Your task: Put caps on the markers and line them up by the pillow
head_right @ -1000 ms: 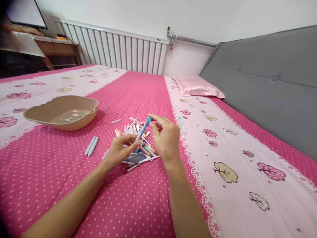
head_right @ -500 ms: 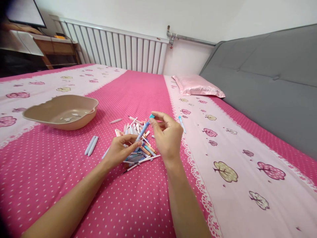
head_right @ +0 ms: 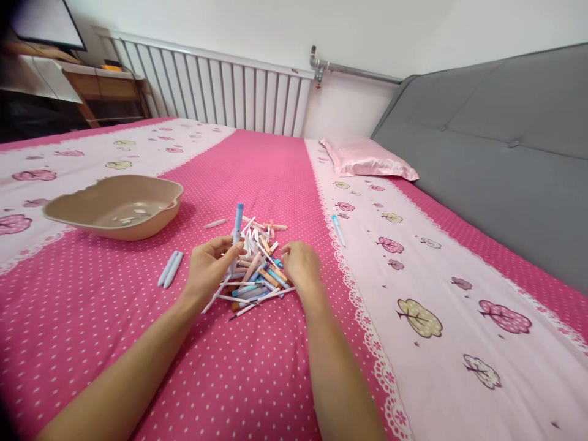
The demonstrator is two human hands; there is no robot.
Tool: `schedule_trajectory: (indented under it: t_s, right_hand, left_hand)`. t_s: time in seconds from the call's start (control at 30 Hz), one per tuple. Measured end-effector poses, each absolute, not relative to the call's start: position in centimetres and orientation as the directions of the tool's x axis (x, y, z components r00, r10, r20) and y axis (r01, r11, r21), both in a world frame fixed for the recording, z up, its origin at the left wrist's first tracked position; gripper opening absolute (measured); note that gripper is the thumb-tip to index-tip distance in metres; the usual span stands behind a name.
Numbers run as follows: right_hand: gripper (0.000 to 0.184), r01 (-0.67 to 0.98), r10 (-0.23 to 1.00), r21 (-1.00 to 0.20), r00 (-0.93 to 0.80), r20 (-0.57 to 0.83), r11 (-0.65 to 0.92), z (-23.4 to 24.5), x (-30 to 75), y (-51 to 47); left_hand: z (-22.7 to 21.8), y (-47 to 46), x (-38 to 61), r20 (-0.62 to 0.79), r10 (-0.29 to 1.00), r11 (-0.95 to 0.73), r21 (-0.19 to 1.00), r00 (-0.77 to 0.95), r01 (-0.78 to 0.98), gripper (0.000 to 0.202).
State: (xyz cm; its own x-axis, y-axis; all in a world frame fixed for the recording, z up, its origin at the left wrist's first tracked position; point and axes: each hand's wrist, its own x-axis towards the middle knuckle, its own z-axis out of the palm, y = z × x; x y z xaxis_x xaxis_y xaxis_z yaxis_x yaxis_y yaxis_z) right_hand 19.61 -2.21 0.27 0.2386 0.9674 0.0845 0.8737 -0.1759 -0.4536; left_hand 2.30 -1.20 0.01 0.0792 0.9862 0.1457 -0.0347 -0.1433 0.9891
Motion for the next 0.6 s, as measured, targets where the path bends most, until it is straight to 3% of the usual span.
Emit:
schedule_trajectory:
  t_s: [0.1, 0.23, 0.6]
  right_hand:
    - [0.028, 0.915, 0.983, -0.385, 0.164, 0.083, -0.120, -0.6, 18.8, -1.7]
    - [0.028, 0.924, 0.994, -0.379, 0.079, 0.076, -0.045, -1.6, 18.3, -1.0]
    - [0.023, 0.884, 0.992, -0.468, 0.065, 0.104, -0.008, -2.6, 18.1, -0.8]
  left_hand:
    - [-0.2, -1.1, 2.4, 0.160, 0.984, -0.158, 0.987, 0.081, -0.029, 0.037]
    - [-0.6, -0.9, 2.4, 0.172, 0.980, -0.169, 0.985, 0.097, -0.042, 0.037]
    - [-0.9, -0.7, 2.5, 0.161, 0.981, -0.155, 0.986, 0.113, -0.053, 0.038]
